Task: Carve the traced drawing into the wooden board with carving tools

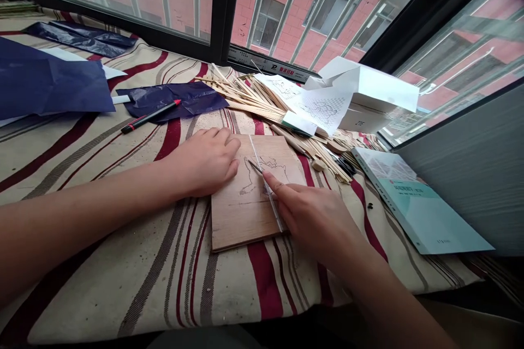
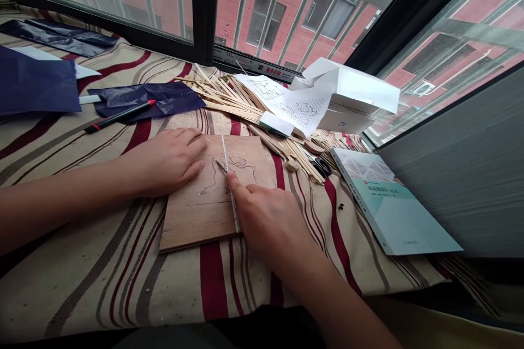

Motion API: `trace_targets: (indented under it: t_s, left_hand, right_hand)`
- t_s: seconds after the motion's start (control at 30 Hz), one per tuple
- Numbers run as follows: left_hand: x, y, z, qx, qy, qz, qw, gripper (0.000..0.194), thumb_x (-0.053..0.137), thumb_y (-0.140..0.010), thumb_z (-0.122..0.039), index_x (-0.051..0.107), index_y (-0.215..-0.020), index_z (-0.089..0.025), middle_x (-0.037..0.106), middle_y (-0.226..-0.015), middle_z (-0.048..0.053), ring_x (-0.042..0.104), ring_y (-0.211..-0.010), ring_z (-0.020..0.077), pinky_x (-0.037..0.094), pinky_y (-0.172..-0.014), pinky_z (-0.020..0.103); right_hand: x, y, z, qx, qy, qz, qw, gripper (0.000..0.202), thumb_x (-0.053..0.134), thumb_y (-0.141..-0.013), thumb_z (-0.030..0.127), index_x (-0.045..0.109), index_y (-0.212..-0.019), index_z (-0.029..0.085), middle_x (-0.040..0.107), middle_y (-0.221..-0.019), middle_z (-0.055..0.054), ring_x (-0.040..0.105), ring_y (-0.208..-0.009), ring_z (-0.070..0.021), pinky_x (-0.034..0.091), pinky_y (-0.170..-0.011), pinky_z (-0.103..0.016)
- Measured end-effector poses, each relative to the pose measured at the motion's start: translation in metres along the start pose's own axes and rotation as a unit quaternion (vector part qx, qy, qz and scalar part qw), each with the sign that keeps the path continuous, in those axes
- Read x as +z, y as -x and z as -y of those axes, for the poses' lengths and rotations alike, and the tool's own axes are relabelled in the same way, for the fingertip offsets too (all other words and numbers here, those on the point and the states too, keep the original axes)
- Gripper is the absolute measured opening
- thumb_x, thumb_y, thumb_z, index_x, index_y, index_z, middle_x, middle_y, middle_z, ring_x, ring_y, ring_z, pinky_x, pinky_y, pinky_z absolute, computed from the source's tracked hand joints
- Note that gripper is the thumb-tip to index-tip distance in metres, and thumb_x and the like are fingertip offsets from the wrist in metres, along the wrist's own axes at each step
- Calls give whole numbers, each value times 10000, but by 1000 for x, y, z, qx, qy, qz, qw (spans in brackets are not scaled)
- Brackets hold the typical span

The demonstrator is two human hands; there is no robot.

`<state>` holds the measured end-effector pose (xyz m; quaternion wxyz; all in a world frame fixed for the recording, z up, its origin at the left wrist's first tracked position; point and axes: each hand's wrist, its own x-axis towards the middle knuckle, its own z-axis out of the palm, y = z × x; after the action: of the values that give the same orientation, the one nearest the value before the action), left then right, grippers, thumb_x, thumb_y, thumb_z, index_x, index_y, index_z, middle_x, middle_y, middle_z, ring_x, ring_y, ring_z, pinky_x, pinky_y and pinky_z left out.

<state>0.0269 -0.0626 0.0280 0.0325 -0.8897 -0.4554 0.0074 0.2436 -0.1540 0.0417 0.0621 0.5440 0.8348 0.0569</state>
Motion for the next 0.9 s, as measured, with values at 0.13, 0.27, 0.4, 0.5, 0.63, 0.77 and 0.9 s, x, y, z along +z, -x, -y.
trace_targets:
  t_s: [0.13, 0.27, 0.4, 0.5, 0.63, 0.77, 0.9]
  left_hand:
    - [0, 0, 0, 9, -6, 2, 1000, 515, 310, -1069, -366, 595, -1374, -64, 603, -1404, 249, 592, -1318, 401, 466, -1134, 530]
    - [0, 0, 0, -1, -5, -1, 1000, 506, 324, -1069, -372, 594, -1369, -68, 604, -1405, 244, 588, -1327, 402, 464, -1143, 530]
    - [1, 0, 0, 9, -7, -1, 1000, 504, 313, -1077, -373, 611, -1348, -70, 614, -1386, 240, 597, -1311, 394, 465, -1143, 522]
    - [1, 0, 0, 0, -4, -4, 1000, 504, 315, -1076, -372, 606, -1353, -67, 609, -1391, 248, 595, -1317, 404, 461, -1147, 540]
    - [1, 0, 0, 7, 0, -2, 1000, 504, 321, -1074, -375, 613, -1348, -68, 613, -1389, 247, 597, -1315, 403, 464, -1144, 533]
    - [1, 0, 0, 3, -2, -5, 1000, 515, 316, -1070, -372, 608, -1355, -58, 596, -1414, 262, 585, -1334, 414, 454, -1151, 540]
    - [0, 0, 0, 5, 2, 2, 1000, 530, 301, -1071, -375, 602, -1370, -57, 602, -1407, 258, 587, -1331, 405, 456, -1150, 529]
  right_hand:
    - [2, -2, -2, 0, 5, -16, 1000, 632, 546, -990, 139, 525, -1616, 222, 818, -902, -32, 742, -699, -247, 250, -553, -348]
    - [4, -2, -5, -17, 4, -32, 999, 632, 548, -981, 142, 539, -1606, 229, 825, -916, -29, 750, -708, -246, 260, -553, -348]
    - [6, 0, -7, -16, 13, -47, 999, 619, 557, -969, 136, 578, -1579, 237, 826, -903, -20, 735, -669, -230, 249, -550, -344]
    - [6, 1, -8, -20, 20, -46, 999, 631, 567, -973, 132, 557, -1595, 238, 822, -885, -20, 729, -667, -221, 233, -550, -339]
    - [5, 0, -7, -30, 16, -44, 998, 632, 570, -970, 123, 559, -1592, 232, 834, -936, -30, 721, -650, -202, 238, -544, -335]
    - [4, -1, -5, -30, 48, -57, 997, 604, 581, -972, 125, 587, -1571, 201, 803, -833, -35, 710, -615, -221, 209, -528, -335]
    - [5, 0, -7, -48, 32, -65, 996, 652, 618, -941, 113, 567, -1585, 209, 818, -892, -17, 703, -610, -213, 244, -530, -342]
